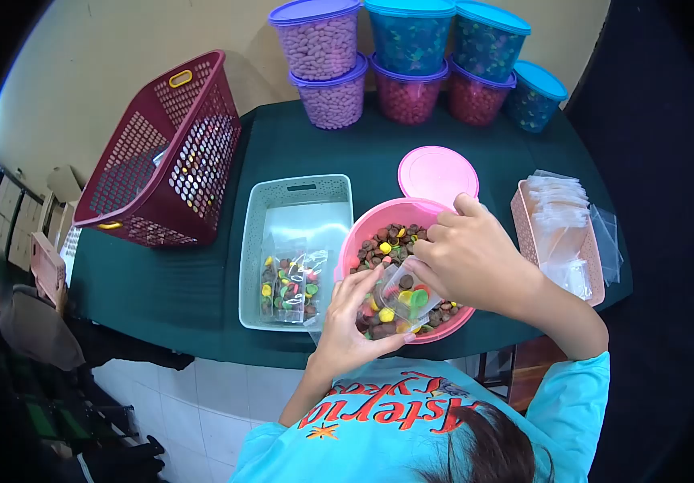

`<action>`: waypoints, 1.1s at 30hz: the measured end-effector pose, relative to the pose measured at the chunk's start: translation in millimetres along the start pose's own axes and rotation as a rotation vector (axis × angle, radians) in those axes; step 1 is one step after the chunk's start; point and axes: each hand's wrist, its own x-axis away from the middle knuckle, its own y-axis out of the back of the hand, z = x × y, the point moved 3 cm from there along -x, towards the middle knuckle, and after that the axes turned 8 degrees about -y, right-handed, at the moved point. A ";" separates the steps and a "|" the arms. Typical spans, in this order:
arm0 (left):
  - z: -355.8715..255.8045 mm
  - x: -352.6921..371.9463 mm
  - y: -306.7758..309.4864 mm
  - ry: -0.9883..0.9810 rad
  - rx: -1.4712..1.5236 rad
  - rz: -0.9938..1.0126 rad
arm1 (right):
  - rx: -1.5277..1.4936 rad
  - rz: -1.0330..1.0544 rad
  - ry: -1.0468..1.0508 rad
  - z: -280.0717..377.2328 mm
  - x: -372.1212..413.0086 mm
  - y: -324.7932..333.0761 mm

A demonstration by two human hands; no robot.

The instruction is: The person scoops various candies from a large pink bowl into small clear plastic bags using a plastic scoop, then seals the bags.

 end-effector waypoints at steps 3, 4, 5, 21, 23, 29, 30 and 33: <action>-3.7 5.8 1.8 0.014 0.017 -0.018 | -0.053 0.022 0.016 -7.6 2.5 -0.5; -5.3 8.1 4.5 -0.003 0.002 -0.036 | -0.168 0.002 -0.011 -16.5 4.0 -3.0; -5.8 10.7 6.7 0.000 -0.004 -0.050 | -0.281 -0.016 -0.037 -26.3 4.9 -5.2; -16.2 11.4 24.6 -0.083 -0.037 -0.397 | -0.530 -0.083 -0.067 -25.2 19.0 -67.2; -24.2 2.2 20.9 -0.014 -0.047 -0.445 | -0.940 -0.014 0.065 -0.1 26.0 -48.7; -35.6 -16.2 5.7 -0.132 -0.028 -0.430 | -0.975 -0.275 -0.042 40.0 39.9 -53.4; -34.5 -16.1 7.3 -0.158 0.162 -0.484 | -0.971 -0.288 -0.056 37.8 42.2 -52.1; -28.8 -18.8 10.5 -0.208 0.479 -0.489 | -1.205 -0.323 -0.279 25.2 50.4 -53.3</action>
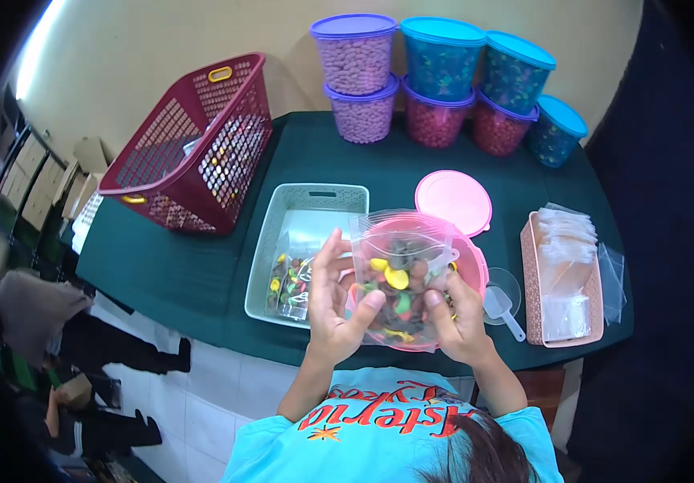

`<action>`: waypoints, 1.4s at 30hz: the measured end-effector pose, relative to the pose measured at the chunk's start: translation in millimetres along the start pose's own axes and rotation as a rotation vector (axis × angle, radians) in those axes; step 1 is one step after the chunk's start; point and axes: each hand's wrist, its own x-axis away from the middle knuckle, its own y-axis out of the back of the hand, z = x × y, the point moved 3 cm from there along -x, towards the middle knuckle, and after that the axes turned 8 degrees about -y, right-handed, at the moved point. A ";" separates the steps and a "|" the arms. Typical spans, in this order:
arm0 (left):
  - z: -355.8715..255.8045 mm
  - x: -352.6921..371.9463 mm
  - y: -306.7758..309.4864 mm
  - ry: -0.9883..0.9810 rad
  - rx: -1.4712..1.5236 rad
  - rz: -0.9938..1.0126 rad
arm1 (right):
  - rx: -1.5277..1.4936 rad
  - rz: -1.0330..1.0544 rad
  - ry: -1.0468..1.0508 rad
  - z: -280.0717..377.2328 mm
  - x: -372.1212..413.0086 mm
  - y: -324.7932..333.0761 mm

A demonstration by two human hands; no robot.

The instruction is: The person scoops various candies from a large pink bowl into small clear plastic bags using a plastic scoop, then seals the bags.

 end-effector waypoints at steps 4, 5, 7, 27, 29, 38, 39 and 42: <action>23.2 11.4 -12.7 0.383 0.246 0.330 | -0.108 -0.138 0.055 -5.3 9.6 -0.9; 20.0 12.4 -18.8 0.315 0.199 0.356 | -0.200 -0.161 0.054 -8.1 10.8 -8.3; 17.7 11.8 -23.4 0.252 0.159 0.395 | -0.287 -0.117 -0.009 -10.1 14.2 -11.2; 18.1 41.2 -20.6 0.478 0.412 0.228 | -0.629 0.037 -0.193 -20.1 47.5 -4.7; 16.3 43.3 -23.0 0.554 0.466 0.137 | -0.616 0.083 -0.238 -22.3 55.3 -4.6; 10.0 54.6 -46.2 0.511 0.358 0.063 | -0.624 0.020 -0.355 -36.3 82.6 4.5; 12.4 57.6 -48.9 0.509 0.356 0.058 | -0.666 -0.001 -0.331 -36.5 85.0 6.0; 19.5 67.7 -56.7 0.600 0.423 -0.051 | -0.710 -0.049 -0.317 -44.7 95.1 9.1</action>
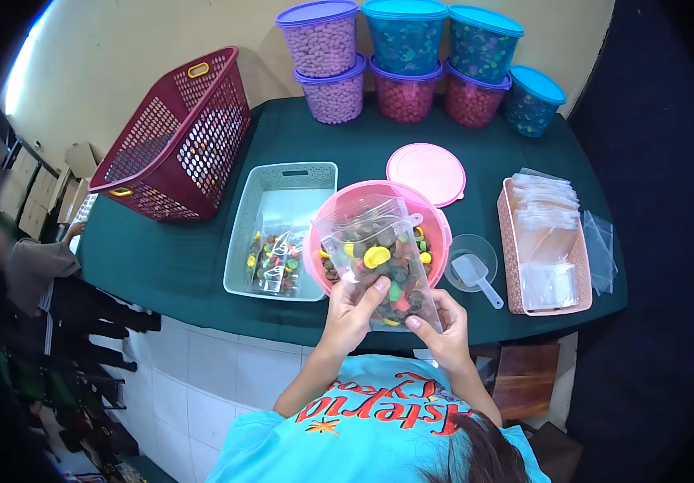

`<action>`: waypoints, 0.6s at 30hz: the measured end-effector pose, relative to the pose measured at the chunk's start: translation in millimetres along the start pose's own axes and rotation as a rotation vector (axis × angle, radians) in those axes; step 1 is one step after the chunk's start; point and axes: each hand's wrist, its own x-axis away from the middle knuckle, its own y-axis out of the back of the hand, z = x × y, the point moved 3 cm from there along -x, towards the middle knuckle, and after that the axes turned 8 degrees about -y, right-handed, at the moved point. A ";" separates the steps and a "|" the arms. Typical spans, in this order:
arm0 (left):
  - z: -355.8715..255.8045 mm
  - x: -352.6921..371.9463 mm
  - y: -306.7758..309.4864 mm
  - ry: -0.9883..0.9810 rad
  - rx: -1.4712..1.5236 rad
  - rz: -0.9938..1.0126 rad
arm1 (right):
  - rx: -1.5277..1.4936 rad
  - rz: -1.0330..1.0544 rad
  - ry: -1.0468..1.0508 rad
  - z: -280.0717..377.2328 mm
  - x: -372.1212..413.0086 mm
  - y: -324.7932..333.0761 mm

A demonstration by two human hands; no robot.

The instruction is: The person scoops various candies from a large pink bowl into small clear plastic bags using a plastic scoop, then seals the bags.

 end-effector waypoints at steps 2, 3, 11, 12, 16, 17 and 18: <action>-3.0 2.1 -11.7 -0.078 -0.047 0.038 | -0.003 -0.027 0.002 -3.0 4.0 4.0; -2.1 2.7 -15.1 -0.108 -0.055 0.090 | -0.079 -0.059 0.027 -3.4 5.7 3.5; 6.1 3.9 -22.2 -0.159 0.058 0.010 | -0.197 -0.092 -0.063 -24.0 22.0 34.5; 5.2 5.8 -17.2 -0.068 0.027 -0.092 | -0.194 -0.080 -0.079 -26.0 22.8 37.2; 18.3 4.3 -12.9 -0.158 -0.007 -0.199 | -0.310 -0.067 -0.116 -26.9 24.9 36.6; 20.4 4.2 -13.1 -0.172 -0.006 -0.207 | -0.291 -0.078 -0.109 -27.2 24.3 36.0; 22.1 4.9 -11.5 -0.175 -0.009 -0.205 | -0.273 -0.093 -0.101 -27.2 23.3 35.9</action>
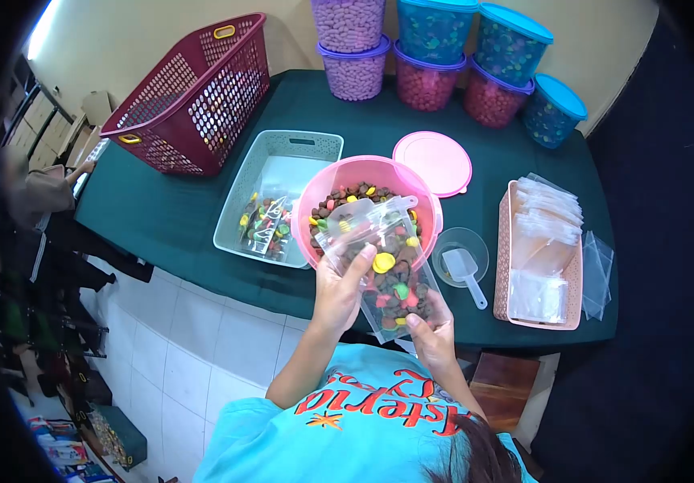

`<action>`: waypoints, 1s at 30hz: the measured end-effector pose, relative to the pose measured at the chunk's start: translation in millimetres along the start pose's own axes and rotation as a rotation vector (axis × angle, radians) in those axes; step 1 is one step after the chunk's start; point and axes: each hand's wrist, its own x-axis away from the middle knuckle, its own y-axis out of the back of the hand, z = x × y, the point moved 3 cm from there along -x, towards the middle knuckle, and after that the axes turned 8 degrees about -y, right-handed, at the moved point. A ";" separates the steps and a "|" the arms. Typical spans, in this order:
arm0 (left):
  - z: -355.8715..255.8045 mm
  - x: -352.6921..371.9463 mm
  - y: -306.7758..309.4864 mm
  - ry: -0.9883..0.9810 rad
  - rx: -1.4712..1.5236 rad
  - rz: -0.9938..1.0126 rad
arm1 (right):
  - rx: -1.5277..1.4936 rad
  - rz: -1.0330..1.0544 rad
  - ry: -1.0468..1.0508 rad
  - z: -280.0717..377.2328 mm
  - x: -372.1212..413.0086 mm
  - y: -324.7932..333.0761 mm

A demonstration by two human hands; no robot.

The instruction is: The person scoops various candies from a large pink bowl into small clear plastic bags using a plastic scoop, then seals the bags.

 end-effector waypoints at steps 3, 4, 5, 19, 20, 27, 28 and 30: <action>1.3 -2.3 3.6 0.040 0.036 0.066 | 0.047 0.040 -0.061 4.7 -7.9 9.7; -0.6 -5.8 5.4 0.043 0.034 0.073 | 0.018 0.053 -0.026 14.4 -11.5 10.5; -6.7 -10.6 10.1 -0.070 -0.002 0.030 | -0.002 0.022 -0.017 25.0 -13.3 9.3; -36.1 -48.2 64.6 -0.217 -0.184 -0.127 | 0.367 -0.114 -0.073 64.5 -19.9 25.1; -35.5 -50.8 65.4 -0.217 -0.193 -0.113 | 0.463 -0.069 -0.068 65.1 -20.8 25.1; -31.8 -69.8 65.1 -0.172 -0.185 -0.045 | 0.261 -0.201 0.015 64.6 -25.4 28.7; -29.9 -71.8 63.4 -0.161 -0.166 -0.016 | 0.242 -0.194 0.024 63.8 -26.9 28.6; -28.1 -73.7 56.0 -0.156 -0.166 -0.007 | 0.199 -0.154 0.049 60.9 -32.1 22.4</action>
